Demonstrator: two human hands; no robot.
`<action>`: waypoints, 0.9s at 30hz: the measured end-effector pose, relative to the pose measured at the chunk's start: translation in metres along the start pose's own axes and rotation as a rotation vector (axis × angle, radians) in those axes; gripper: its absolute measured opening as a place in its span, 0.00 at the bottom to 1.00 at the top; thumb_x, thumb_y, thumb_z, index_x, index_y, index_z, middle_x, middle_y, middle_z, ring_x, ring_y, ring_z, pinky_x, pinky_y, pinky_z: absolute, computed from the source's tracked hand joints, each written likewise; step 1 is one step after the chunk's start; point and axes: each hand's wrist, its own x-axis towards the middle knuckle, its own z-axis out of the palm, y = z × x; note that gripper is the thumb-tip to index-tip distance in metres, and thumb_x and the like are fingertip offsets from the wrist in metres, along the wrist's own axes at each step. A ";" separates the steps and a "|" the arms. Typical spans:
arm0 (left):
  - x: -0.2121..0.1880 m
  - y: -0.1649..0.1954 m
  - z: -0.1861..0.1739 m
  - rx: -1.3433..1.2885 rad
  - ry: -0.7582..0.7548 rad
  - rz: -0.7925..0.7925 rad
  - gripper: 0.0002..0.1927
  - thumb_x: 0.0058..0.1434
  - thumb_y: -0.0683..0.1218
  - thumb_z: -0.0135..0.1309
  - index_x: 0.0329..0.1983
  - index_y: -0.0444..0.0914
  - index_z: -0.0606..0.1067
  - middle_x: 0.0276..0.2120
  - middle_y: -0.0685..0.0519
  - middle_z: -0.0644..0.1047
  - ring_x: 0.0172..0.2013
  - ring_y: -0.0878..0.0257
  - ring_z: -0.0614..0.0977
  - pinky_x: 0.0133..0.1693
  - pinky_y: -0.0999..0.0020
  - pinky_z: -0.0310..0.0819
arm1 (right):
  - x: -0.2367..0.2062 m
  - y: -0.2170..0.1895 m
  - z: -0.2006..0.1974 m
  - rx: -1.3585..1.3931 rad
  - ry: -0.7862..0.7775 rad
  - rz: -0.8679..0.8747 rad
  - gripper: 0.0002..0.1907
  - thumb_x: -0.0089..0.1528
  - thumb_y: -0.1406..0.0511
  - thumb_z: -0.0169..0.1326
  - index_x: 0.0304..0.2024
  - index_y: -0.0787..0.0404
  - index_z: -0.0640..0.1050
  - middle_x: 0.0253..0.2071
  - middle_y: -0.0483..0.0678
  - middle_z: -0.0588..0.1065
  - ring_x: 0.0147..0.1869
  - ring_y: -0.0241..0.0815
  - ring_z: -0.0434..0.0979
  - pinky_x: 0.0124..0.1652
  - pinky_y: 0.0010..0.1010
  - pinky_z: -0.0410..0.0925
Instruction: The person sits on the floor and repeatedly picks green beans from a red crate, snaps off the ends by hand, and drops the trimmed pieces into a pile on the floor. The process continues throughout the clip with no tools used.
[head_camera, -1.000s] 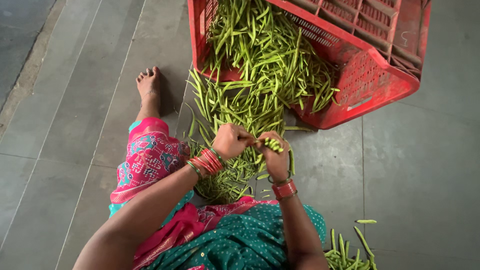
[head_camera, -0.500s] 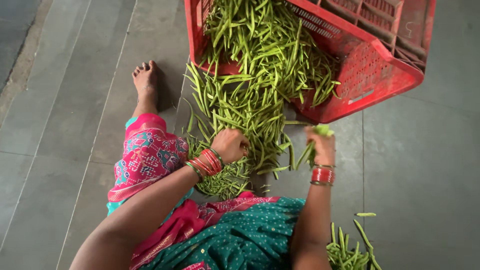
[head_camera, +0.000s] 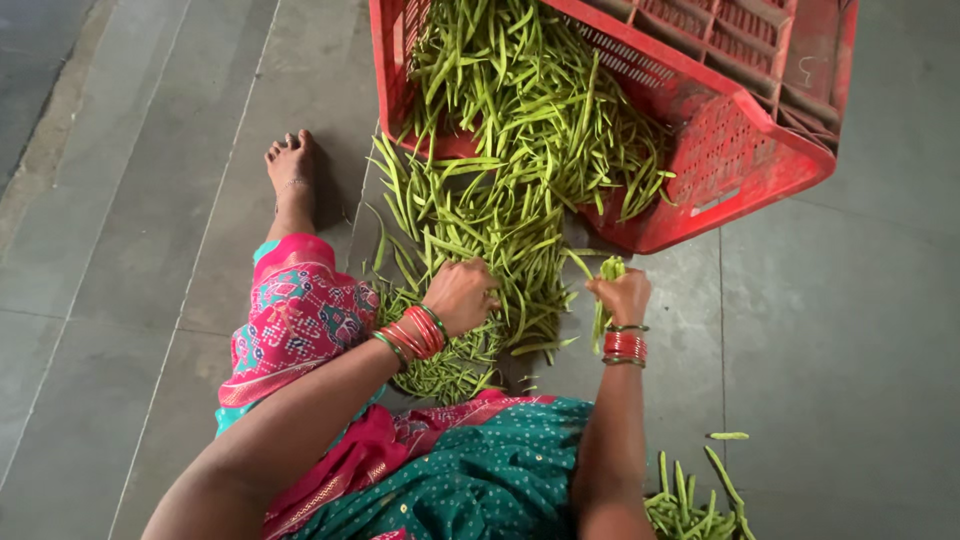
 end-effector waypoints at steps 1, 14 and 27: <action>0.000 0.001 0.001 -0.017 0.042 0.020 0.14 0.61 0.50 0.59 0.49 0.43 0.83 0.42 0.46 0.78 0.40 0.53 0.81 0.51 0.52 0.69 | -0.002 -0.003 -0.006 0.063 -0.012 -0.021 0.10 0.48 0.64 0.71 0.26 0.62 0.83 0.21 0.52 0.79 0.22 0.38 0.77 0.26 0.33 0.70; 0.008 0.002 0.008 0.165 0.236 0.091 0.12 0.53 0.41 0.56 0.38 0.47 0.85 0.31 0.54 0.80 0.40 0.57 0.79 0.50 0.60 0.64 | -0.051 -0.062 -0.003 0.206 -0.414 -0.264 0.08 0.49 0.70 0.67 0.31 0.65 0.84 0.25 0.45 0.81 0.28 0.31 0.78 0.30 0.25 0.71; 0.030 -0.030 0.035 -0.239 0.000 -0.196 0.08 0.55 0.53 0.64 0.34 0.46 0.86 0.28 0.51 0.83 0.29 0.56 0.84 0.36 0.59 0.78 | -0.057 -0.065 0.012 0.244 -0.314 -0.363 0.06 0.52 0.70 0.64 0.33 0.63 0.85 0.25 0.45 0.80 0.26 0.31 0.77 0.28 0.26 0.69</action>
